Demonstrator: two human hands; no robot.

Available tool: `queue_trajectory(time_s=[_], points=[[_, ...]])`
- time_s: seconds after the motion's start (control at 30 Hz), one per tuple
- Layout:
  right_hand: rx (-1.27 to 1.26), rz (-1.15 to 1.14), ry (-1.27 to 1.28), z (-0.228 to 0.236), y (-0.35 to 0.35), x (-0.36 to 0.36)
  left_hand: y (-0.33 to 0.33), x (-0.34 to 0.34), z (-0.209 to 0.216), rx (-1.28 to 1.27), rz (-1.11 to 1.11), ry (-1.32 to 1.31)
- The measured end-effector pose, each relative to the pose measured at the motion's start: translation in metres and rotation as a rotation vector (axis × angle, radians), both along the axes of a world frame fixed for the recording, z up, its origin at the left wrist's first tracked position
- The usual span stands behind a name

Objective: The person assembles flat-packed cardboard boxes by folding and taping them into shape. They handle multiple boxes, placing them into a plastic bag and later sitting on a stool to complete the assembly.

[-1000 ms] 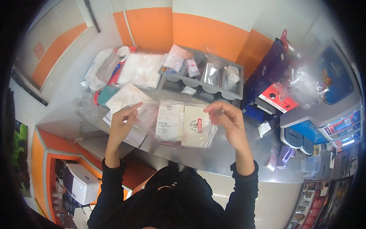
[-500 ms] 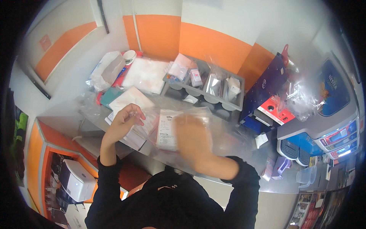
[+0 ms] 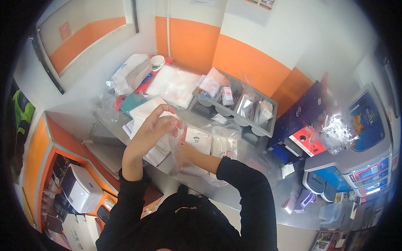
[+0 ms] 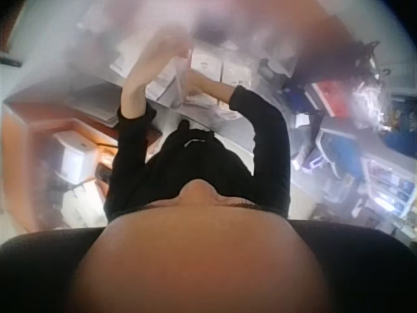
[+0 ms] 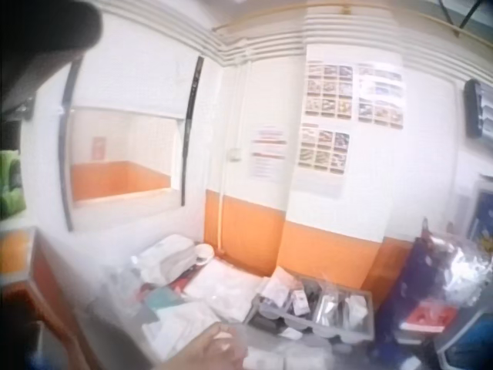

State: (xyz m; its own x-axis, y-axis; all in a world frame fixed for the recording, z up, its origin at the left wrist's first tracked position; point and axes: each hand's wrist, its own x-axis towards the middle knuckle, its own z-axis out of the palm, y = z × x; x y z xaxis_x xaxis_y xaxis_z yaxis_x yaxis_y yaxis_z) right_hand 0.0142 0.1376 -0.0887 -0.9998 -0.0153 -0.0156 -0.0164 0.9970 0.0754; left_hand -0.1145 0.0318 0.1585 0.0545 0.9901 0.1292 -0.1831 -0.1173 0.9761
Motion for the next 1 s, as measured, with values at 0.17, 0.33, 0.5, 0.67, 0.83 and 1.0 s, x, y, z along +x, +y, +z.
queue_trajectory(time_s=[0.17,0.33,0.5,0.67,0.83,1.0], points=[[-0.035,0.011,0.058,0.001,-0.01,-0.001,-0.001,-0.001,0.028,0.032,-0.023,-0.019],[-0.083,-0.009,0.102,0.007,-0.013,0.0,-0.003,0.001,0.04,0.04,-0.059,-0.024],[-0.357,-0.137,0.355,0.073,-0.003,0.021,-0.007,-0.016,0.032,-0.016,-0.106,-0.002],[0.068,-0.849,-0.524,0.231,-0.023,0.126,-0.013,-0.029,0.033,-0.044,-0.156,-0.035],[0.189,-0.58,-0.301,0.304,-0.02,0.204,0.0,-0.04,0.037,-0.025,-0.233,0.017],[0.377,-0.527,-0.052,0.295,-0.025,0.236,0.009,-0.035,0.044,-0.028,-0.257,0.075]])
